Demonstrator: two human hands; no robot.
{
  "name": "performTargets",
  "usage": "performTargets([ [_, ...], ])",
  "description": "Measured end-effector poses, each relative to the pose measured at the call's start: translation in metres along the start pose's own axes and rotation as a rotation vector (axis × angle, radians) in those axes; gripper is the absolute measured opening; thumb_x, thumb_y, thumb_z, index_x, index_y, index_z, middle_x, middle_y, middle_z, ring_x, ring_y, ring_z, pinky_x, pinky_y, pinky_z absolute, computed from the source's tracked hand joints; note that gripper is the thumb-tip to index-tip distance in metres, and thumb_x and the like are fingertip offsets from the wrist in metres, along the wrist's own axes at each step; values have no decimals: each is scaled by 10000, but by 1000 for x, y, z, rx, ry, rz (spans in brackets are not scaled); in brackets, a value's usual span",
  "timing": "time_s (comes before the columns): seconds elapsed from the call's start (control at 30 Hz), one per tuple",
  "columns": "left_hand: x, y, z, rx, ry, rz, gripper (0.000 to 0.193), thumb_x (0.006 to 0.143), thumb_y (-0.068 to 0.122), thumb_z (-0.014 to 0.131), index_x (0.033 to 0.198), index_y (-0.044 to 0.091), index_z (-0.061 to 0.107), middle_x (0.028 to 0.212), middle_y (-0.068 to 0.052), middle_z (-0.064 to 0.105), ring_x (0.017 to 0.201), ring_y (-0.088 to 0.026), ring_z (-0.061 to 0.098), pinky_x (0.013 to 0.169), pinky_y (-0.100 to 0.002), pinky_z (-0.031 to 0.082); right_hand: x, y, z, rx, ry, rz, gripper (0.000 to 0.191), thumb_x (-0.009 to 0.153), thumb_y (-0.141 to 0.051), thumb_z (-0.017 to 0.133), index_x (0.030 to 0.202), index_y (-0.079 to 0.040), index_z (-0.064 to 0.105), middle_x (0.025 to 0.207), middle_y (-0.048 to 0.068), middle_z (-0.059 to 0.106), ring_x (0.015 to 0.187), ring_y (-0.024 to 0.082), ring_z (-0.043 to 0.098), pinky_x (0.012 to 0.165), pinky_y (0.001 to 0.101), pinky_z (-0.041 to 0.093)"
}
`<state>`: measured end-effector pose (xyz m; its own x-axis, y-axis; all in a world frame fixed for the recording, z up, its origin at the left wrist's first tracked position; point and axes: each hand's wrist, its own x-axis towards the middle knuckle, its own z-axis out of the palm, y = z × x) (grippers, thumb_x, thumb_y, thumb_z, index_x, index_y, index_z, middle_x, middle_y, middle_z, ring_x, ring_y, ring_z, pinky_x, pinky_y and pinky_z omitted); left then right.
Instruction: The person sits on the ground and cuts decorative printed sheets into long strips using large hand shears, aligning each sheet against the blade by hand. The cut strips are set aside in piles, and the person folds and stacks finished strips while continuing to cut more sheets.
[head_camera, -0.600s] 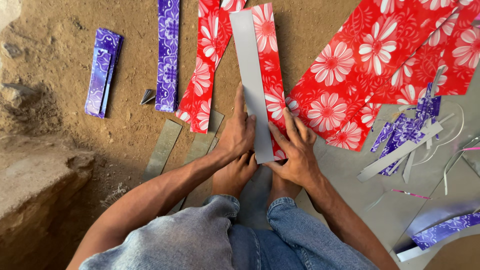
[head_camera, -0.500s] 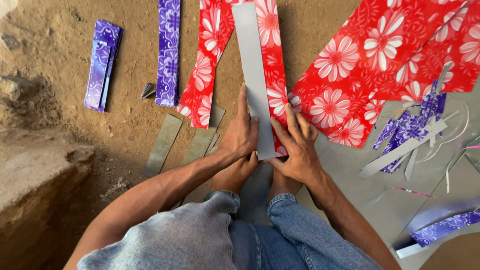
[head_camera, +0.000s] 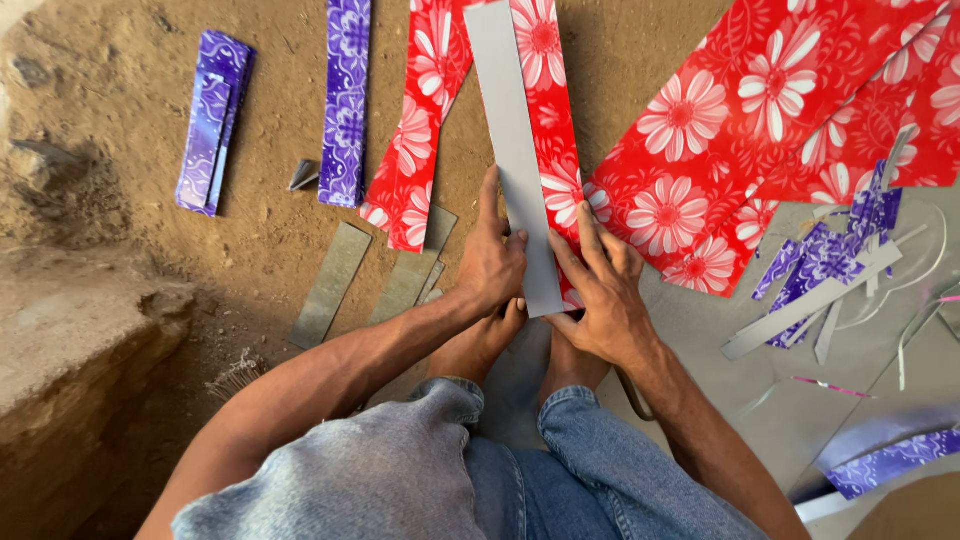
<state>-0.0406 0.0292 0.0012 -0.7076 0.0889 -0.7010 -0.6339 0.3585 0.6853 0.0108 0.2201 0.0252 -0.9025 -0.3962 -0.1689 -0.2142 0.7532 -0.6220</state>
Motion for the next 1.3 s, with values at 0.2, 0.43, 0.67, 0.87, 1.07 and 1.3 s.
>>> performTargets([
  [0.2, 22, 17, 3, -165, 32, 113, 846, 936, -27, 563, 1614, 190, 105, 1230, -250, 704, 1040, -312, 754, 824, -419, 645, 23, 13, -16, 6, 15, -10, 967, 682, -399, 876, 1518, -99, 494, 1677, 251, 208, 1425, 395, 347, 1135, 555, 261],
  [0.43, 15, 19, 0, -105, -50, 64, 901, 945, -19, 498, 1629, 177, -54, 1234, -252, 699, 1067, -318, 733, 865, -417, 610, 25, 5, -30, 17, -24, 32, 998, 615, -340, 895, 1507, -132, 500, 1671, 240, 208, 1397, 397, 360, 1137, 552, 273],
  [0.67, 9, 2, 0, -155, -28, 87, 903, 941, -51, 523, 1633, 202, 1, 1250, -233, 698, 1044, -303, 739, 822, -404, 633, 17, -3, -12, 1, -33, 28, 1018, 611, -296, 908, 1517, -130, 475, 1667, 236, 205, 1389, 398, 368, 1134, 549, 283],
  [0.87, -8, 1, -19, -275, -64, 135, 916, 944, -78, 542, 1639, 263, 53, 1152, -204, 728, 758, -270, 758, 507, -367, 641, -30, -18, 7, 116, 80, 57, 1090, 581, -244, 898, 1532, -62, 398, 1615, 306, 253, 1400, 483, 345, 1123, 553, 304],
  [1.07, 85, 21, -88, -258, 80, 513, 919, 991, -88, 587, 1657, 236, 43, 1153, -185, 750, 822, -261, 802, 488, -368, 697, -126, -36, 54, 204, 256, 667, 695, 799, -245, 834, 1351, 25, 508, 1249, 215, 577, 1133, 349, 568, 994, 446, 452],
  [1.3, 151, 60, -140, 9, 59, 153, 392, 1027, 72, 620, 1354, 30, 410, 1112, -203, 732, 756, -220, 806, 407, -337, 581, -171, -26, 89, 567, -28, 1056, 430, 802, -307, 802, 1084, -14, 661, 827, 88, 738, 773, 183, 691, 719, 371, 558],
])
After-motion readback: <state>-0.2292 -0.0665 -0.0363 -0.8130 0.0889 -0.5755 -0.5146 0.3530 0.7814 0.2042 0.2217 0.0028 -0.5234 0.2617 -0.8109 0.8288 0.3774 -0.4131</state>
